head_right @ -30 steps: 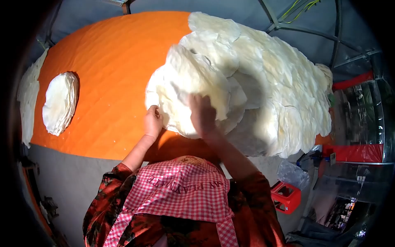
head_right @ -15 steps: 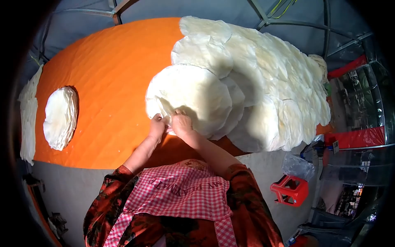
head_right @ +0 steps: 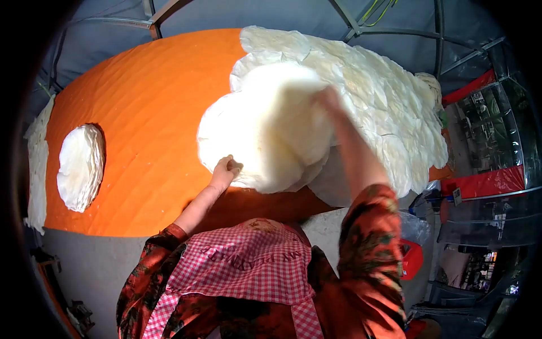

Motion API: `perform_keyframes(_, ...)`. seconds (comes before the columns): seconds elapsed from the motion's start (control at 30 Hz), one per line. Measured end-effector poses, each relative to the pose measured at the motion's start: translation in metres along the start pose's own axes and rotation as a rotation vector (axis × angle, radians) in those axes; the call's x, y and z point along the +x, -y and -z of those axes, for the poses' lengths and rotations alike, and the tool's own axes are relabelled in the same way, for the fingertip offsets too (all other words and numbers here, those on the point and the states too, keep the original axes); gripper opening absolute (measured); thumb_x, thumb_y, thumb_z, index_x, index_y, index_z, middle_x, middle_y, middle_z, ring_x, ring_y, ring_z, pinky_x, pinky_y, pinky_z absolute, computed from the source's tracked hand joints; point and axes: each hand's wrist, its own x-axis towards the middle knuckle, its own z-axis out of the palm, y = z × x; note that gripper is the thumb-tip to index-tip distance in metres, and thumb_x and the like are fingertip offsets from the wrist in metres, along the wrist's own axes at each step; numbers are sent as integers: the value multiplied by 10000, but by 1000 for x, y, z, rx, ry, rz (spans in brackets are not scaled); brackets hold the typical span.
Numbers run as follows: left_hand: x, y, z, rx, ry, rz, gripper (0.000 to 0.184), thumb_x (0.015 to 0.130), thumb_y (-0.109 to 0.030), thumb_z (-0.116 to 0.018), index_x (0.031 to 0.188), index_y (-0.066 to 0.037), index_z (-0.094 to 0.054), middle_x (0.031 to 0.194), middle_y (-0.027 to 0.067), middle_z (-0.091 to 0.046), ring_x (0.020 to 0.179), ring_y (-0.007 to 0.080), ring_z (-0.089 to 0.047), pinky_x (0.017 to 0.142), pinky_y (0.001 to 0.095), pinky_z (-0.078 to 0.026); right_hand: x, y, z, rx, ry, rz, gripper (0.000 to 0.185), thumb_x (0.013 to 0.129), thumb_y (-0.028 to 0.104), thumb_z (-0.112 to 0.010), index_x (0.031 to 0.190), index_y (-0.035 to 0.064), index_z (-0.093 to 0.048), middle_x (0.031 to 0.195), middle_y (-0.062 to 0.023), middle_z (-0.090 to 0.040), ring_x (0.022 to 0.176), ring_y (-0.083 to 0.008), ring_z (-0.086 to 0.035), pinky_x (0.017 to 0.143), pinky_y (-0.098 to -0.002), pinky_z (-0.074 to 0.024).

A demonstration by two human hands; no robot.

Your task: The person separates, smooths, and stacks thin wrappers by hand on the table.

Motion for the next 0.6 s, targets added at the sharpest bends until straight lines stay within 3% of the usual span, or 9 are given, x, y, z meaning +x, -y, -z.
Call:
perform_keyframes(0.07,7,16,-7,0,-1,4,402,814,-29,-637,1188,72,-528,974,128,-565,871,221,-559,817,309,-483,24,87,94,-909,-293,-158,415,763,276,-720,1010,-52,-657,991,-215,-679,917,-355,-651,822,-397,-514)
perform_keyframes(0.2,-1,-9,11,141,-93,-82,427,754,-47,-675,1134,80,-527,1108,180,-529,905,284,-554,832,378,-495,8,228,168,-714,-315,-118,263,781,273,-681,963,86,-709,911,-180,-687,868,-331,-666,756,-424,-512)
perform_keyframes(0.27,5,5,16,403,-480,-200,443,743,-136,-691,1102,73,-537,984,200,-573,866,319,-570,839,406,-495,-6,250,152,-872,-386,88,262,789,277,-652,985,113,-712,911,-160,-686,836,-347,-662,742,-435,-518)
perform_keyframes(0.3,5,13,17,537,-675,-253,457,737,-181,-699,1086,69,-541,921,210,-596,847,337,-579,843,419,-495,-14,249,132,-903,-427,126,270,797,272,-632,1002,119,-716,906,-164,-687,841,-342,-663,760,-440,-519)
perform_keyframes(0.37,12,20,18,344,-557,-47,431,755,-189,-696,1067,71,-552,881,210,-619,773,346,-592,780,410,-510,-49,255,70,-871,-405,78,293,841,285,-617,1020,66,-694,833,-200,-675,778,-346,-662,694,-435,-518)
perform_keyframes(0.43,24,33,20,178,-414,146,391,781,-183,-688,1052,69,-564,872,204,-637,697,335,-601,684,394,-513,-78,206,-3,-873,-381,376,164,885,231,-542,849,85,-610,651,-132,-597,574,-317,-596,540,-436,-485)
perform_keyframes(0.47,32,43,22,107,-325,231,364,797,-173,-681,1048,65,-570,884,198,-643,657,318,-603,620,382,-509,-104,195,-49,-948,-246,185,128,874,192,-532,845,98,-614,689,-112,-613,584,-300,-600,525,-435,-489)
perform_keyframes(0.53,35,41,25,-119,-177,364,306,830,-144,-655,1046,60,-581,880,176,-650,586,274,-596,508,348,-478,-143,155,-151,-809,-394,337,97,810,109,-538,822,84,-630,745,-110,-624,666,-282,-624,547,-444,-499)
perform_keyframes(0.6,19,14,27,-409,-38,459,250,864,-107,-616,1051,56,-590,847,143,-652,524,216,-580,412,302,-424,-172,128,-220,-704,-136,181,91,769,69,-546,821,44,-616,816,-126,-631,713,-279,-630,586,-399,-508)
